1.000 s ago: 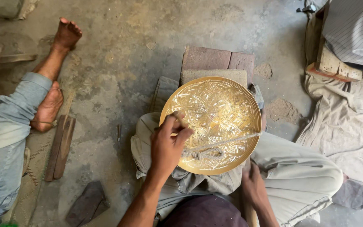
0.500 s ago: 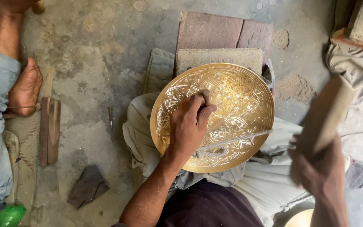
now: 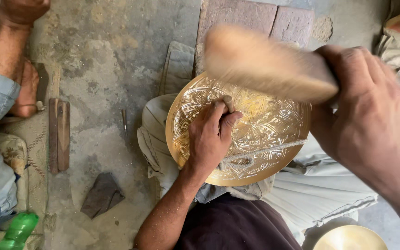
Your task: The person sits on the floor holding a small punch against a decorative brass plate laid on their lap and strikes the punch with a wooden mallet, working the embossed pattern across the plate's surface. They reposition the punch repeatedly to drive the design into different spots on the metal.
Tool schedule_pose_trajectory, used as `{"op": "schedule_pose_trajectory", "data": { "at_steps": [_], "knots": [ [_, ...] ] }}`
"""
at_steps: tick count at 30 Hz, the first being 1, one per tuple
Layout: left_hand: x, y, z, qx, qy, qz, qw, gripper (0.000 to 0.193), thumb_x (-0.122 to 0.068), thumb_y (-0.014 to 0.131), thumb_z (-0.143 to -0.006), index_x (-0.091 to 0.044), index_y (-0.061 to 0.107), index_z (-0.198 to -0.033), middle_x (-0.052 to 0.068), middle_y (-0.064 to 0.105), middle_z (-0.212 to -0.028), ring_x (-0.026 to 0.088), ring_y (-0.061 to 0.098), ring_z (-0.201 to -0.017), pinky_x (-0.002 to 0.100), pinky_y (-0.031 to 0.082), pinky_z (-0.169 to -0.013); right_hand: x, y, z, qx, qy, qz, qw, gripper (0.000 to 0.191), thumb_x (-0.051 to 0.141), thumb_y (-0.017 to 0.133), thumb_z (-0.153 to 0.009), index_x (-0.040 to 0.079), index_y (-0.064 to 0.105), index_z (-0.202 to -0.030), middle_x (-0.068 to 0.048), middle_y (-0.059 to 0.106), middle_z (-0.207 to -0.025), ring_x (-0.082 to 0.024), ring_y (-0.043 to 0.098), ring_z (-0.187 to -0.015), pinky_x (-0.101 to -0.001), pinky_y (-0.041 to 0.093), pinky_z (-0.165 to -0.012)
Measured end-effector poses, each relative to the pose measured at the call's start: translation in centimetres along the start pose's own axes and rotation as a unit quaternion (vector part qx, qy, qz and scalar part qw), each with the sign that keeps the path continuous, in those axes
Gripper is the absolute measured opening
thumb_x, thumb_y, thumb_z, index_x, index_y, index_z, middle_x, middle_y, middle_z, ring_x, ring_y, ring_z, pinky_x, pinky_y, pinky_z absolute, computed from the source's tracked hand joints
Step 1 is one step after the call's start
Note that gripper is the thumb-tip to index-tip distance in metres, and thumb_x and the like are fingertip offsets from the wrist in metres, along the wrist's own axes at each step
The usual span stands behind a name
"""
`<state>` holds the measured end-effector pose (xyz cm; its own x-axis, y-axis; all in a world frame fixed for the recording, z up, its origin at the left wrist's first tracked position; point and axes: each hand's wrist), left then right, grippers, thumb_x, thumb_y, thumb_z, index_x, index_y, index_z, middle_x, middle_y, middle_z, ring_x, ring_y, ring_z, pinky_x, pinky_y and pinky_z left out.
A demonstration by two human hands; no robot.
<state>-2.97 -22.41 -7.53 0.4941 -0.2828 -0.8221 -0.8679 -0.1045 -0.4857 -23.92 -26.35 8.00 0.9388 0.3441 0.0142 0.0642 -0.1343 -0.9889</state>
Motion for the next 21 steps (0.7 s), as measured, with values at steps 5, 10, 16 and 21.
{"op": "schedule_pose_trajectory", "data": {
  "at_steps": [5,10,16,21],
  "knots": [
    [0.0,0.1,-0.2,0.024,0.007,-0.022,0.999,0.021,-0.024,0.071,-0.102,-0.006,0.064,-0.109,0.007,0.069,-0.092,0.026,0.071,-0.087,0.039,0.056,-0.074,-0.3,0.2,0.7,-0.003,0.015,0.022,1.000,0.041,0.000,0.070,-0.084,0.008,0.070,-0.125,-0.015,0.071,-0.108,-0.034,0.068,-0.098,-0.0419,0.052,-0.090],
    [0.2,0.5,-0.1,0.019,0.011,-0.014,1.000,0.031,-0.026,0.069,-0.100,-0.002,0.063,-0.119,0.008,0.069,-0.093,0.024,0.072,-0.086,0.037,0.059,-0.071,-1.3,0.8,2.0,0.043,0.021,0.042,0.998,0.043,0.000,0.071,-0.085,0.004,0.066,-0.127,-0.017,0.070,-0.109,-0.032,0.067,-0.090,-0.0410,0.053,-0.087],
    [0.5,0.5,0.0,0.054,0.015,-0.028,0.998,0.026,-0.028,0.069,-0.106,-0.008,0.060,-0.119,0.006,0.070,-0.097,0.023,0.073,-0.092,0.038,0.060,-0.076,-1.1,1.2,2.3,0.034,0.015,0.022,0.999,0.044,-0.005,0.069,-0.086,0.003,0.066,-0.129,-0.018,0.070,-0.107,-0.034,0.067,-0.092,-0.0438,0.054,-0.087],
    [0.2,0.6,-0.1,0.083,0.010,-0.011,0.996,0.035,-0.027,0.070,-0.102,-0.012,0.062,-0.132,0.008,0.073,-0.102,0.023,0.075,-0.091,0.037,0.062,-0.074,-1.6,1.7,3.8,0.018,0.075,-0.052,0.996,0.041,-0.008,0.066,-0.085,-0.003,0.067,-0.126,-0.023,0.068,-0.105,-0.040,0.066,-0.095,-0.0479,0.053,-0.088]
  ]
}}
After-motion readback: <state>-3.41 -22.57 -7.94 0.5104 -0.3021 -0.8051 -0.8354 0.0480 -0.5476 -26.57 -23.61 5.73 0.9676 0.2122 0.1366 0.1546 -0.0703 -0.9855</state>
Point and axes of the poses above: each hand's wrist, its own z-axis away from the middle knuckle, its own y-axis out of the palm, x = y × z
